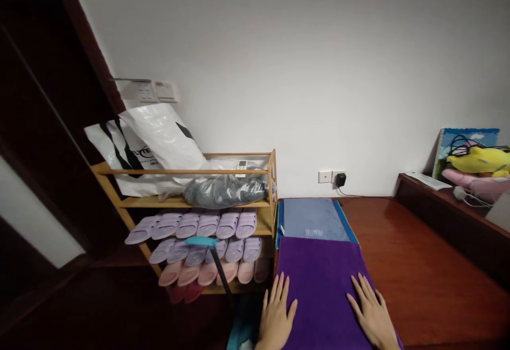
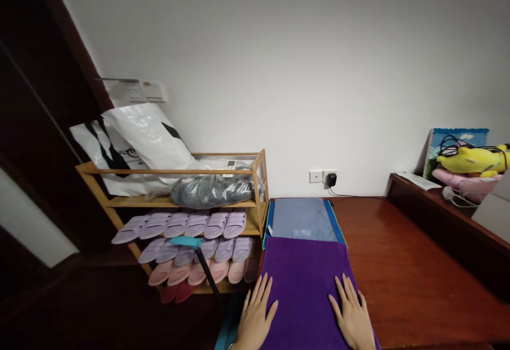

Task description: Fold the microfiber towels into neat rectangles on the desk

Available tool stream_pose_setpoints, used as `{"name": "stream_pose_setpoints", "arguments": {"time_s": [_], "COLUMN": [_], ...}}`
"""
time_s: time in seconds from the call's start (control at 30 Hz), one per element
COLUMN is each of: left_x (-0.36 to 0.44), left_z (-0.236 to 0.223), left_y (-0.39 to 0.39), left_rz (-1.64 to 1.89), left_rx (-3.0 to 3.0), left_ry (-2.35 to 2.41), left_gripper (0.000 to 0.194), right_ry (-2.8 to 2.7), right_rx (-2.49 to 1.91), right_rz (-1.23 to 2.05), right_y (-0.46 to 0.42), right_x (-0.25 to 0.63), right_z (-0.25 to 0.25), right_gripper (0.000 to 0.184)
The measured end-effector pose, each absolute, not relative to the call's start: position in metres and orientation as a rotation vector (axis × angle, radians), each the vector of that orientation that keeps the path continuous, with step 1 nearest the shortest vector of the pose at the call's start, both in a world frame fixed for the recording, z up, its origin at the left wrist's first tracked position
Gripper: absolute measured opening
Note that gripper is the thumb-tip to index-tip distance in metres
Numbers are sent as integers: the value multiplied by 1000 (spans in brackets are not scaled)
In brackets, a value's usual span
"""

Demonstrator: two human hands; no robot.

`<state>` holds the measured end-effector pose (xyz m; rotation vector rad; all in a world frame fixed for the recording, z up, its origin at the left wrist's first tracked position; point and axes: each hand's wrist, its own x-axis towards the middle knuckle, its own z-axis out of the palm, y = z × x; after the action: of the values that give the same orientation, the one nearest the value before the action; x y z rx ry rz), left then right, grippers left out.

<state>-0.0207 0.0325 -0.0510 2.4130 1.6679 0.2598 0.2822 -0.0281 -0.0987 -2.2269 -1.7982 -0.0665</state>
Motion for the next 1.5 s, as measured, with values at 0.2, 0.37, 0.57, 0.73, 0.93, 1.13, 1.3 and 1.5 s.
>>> {"name": "stream_pose_setpoints", "arguments": {"time_s": [0.2, 0.37, 0.57, 0.73, 0.93, 1.13, 1.3, 1.5], "left_x": [-20, -21, -21, -20, -21, -21, -15, -21], "left_z": [-49, -46, -49, -50, -56, -54, -39, -48], "left_y": [29, 28, 28, 28, 29, 29, 21, 9], "left_rz": [261, 251, 262, 281, 305, 289, 350, 346], "left_rx": [2353, 2318, 2283, 2283, 2313, 2392, 2572, 2666], "left_ry": [1679, 1662, 1663, 1664, 1674, 1675, 1651, 1431], "left_gripper": [57, 59, 59, 59, 59, 58, 56, 59], "right_ry": [-1798, -1797, -1803, -1803, -1807, -1687, -1744, -1831], "right_rx": [-2223, -2219, -2213, -2221, -2185, -2091, -2025, -2159], "right_rz": [-92, -113, -123, -148, -167, -390, -400, -167], "right_y": [-29, -29, -27, -28, -27, -32, -44, -57], "right_x": [283, 285, 287, 287, 287, 291, 286, 281], "right_z": [-102, -109, -114, -112, -114, -115, -105, -107], "right_gripper": [69, 69, 69, 68, 67, 65, 57, 67]}}
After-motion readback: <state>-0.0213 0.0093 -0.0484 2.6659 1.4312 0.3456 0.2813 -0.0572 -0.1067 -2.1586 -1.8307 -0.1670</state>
